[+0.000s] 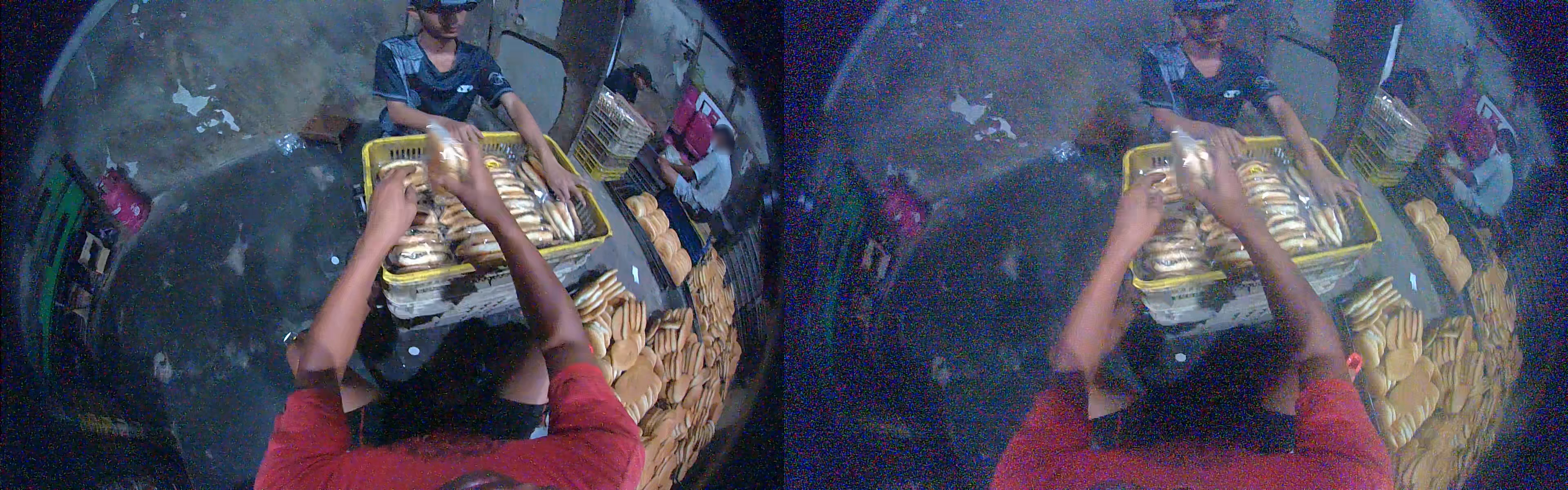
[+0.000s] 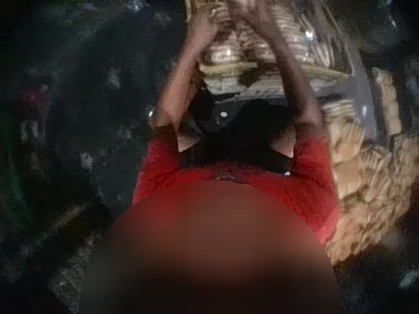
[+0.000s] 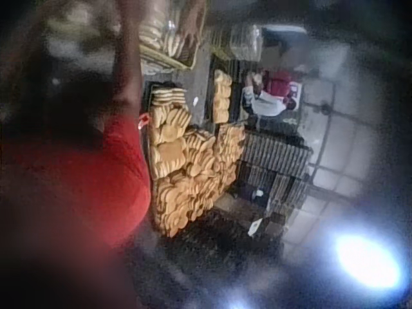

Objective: The person sits on the floor and repeatedly picks up bread rolls, places them into clear plastic bags, seals the bags, and stacks them into a crate. A coworker assists by handing over rolls and moving crates.

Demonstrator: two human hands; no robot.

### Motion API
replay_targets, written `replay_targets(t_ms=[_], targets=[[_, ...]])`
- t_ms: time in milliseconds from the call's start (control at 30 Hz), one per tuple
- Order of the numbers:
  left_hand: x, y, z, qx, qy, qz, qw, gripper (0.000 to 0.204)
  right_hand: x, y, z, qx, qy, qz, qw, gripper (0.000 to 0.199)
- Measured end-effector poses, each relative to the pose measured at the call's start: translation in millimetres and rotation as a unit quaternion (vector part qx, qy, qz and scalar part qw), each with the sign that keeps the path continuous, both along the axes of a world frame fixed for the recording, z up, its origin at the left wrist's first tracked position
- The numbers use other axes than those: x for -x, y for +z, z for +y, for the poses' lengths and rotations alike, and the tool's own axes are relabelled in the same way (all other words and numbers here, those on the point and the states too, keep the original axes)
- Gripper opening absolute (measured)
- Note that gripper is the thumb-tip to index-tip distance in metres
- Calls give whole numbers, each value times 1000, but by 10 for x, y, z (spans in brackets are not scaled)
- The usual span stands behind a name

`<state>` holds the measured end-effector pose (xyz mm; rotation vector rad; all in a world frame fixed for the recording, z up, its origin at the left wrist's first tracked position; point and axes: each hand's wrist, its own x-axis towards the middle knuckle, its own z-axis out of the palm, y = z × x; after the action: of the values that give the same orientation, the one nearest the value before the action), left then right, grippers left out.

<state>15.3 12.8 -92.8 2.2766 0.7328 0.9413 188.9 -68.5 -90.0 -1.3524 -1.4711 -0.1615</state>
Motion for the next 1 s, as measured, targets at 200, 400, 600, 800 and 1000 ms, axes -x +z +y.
replay_targets(t_ms=[200, 400, 600, 800, 1000], targets=[[-351, -735, 613, -43, -148, 423, 893, 33, -189, -713, 1086, 399, 2, -234, 887, 58], [-403, -602, 1196, -296, 91, 249, 918, 22, -326, -1066, 1157, 481, -25, -197, 854, 41], [-679, -630, 1491, -318, 14, 208, 925, 23, -397, -1188, 1117, 384, 49, -186, 903, 37], [-413, -276, 1001, 76, 26, -215, 973, 23, -315, -958, 1179, 282, -38, 173, 943, 48], [207, -202, -327, 321, -138, -347, 870, 51, 243, -233, 127, 68, 64, 355, 930, 40]])
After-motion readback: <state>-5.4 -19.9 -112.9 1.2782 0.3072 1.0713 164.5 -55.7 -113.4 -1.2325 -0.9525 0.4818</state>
